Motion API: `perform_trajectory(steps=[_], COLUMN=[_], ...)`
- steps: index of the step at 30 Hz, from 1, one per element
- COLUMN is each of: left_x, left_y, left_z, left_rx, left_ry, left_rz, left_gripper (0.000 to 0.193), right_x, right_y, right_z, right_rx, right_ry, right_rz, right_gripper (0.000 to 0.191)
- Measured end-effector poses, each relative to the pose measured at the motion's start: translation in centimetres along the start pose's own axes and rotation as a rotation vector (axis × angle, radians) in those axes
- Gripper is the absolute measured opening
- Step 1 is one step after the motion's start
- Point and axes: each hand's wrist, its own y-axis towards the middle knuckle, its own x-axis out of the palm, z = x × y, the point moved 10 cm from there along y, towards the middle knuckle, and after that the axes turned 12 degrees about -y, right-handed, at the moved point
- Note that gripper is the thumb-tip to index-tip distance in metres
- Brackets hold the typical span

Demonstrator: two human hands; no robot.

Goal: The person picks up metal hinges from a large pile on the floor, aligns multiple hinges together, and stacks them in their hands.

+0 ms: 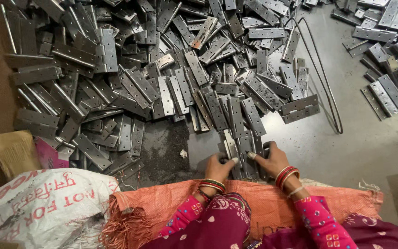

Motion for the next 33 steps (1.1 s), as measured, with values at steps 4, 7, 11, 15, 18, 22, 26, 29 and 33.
perform_trajectory(steps=[4,7,11,15,18,22,26,29,33], left_x=[1.3,1.7,0.7,-0.2,-0.5,-1.5,-1.2,-0.4,0.1], left_y=[-0.1,-0.9,-3.2,-2.7,-0.8,0.0,1.7,1.7,0.3], left_z=[2.7,2.9,4.8,3.8,1.1,1.5,-2.1,-3.2,-0.8], left_rx=[0.265,0.31,0.551,0.475,0.267,0.437,0.143,0.013,0.127], left_ry=[0.296,0.349,0.327,0.267,-0.084,-0.009,-0.189,-0.492,-0.594], left_rz=[0.066,0.08,0.189,0.204,0.123,0.192,0.078,-0.032,-0.172], left_gripper=[0.091,0.085,0.065,0.06,0.062,0.077,0.067,0.069,0.071], right_x=[0.3,1.9,3.0,2.9,3.6,2.9,3.7,2.8,3.1], right_y=[-0.3,0.0,-0.3,-1.2,-0.9,-1.3,-2.0,-3.0,-3.9], right_z=[-0.2,0.1,-1.6,-3.2,-2.9,-4.2,-5.3,-6.5,-8.1], right_rx=[-0.062,-0.035,-0.085,-0.132,-0.052,-0.09,-0.023,-0.06,-0.142], right_ry=[0.249,0.344,0.258,0.025,0.039,0.159,0.202,0.241,0.595], right_rz=[-0.002,-0.096,-0.019,0.106,0.001,0.007,-0.133,-0.081,-0.16], right_gripper=[0.068,0.067,0.075,0.082,0.091,0.093,0.09,0.084,0.074])
